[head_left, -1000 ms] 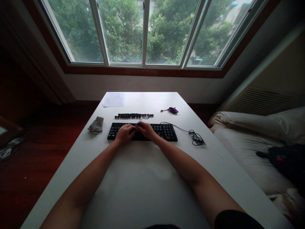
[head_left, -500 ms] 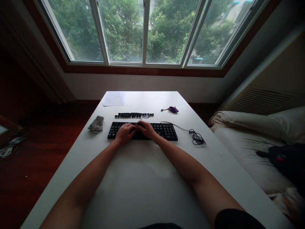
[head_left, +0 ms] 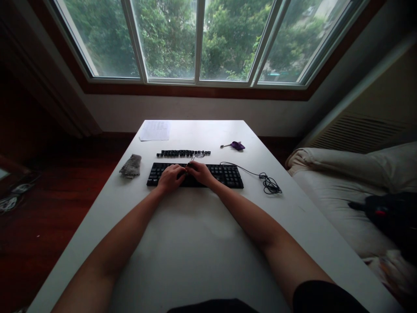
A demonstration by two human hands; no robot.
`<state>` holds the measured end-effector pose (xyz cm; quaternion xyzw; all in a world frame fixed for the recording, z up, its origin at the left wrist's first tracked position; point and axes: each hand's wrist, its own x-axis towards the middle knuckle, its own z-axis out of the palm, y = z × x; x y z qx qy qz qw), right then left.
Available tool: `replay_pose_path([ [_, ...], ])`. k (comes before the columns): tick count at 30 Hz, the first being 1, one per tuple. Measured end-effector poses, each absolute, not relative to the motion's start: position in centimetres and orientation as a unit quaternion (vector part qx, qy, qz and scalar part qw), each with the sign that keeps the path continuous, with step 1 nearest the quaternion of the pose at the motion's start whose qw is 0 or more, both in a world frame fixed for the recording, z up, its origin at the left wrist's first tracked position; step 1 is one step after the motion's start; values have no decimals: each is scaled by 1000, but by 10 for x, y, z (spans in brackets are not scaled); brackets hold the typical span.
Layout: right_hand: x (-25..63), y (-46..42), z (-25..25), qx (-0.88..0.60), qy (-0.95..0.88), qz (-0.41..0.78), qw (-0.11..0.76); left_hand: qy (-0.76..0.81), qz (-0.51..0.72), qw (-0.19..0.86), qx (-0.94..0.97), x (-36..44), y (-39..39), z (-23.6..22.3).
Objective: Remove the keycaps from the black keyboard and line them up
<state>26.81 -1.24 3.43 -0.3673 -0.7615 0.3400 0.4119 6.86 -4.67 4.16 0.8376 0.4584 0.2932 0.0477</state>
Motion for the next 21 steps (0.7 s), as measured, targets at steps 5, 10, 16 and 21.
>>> replay_pose_path([
  [5, 268, -13, 37, -368, -762, 342, 409, 459, 294, 52, 837, 68, -47, 42],
  [10, 268, -14, 38, -367, -767, 332, 410, 460, 292, 46, 837, 68, -47, 42],
  [16, 268, -13, 35, -367, -764, 337, 409, 457, 300, 48, 836, 68, -47, 42],
  [21, 268, -11, 34, -365, -766, 334, 410, 457, 295, 43, 838, 68, -47, 42],
])
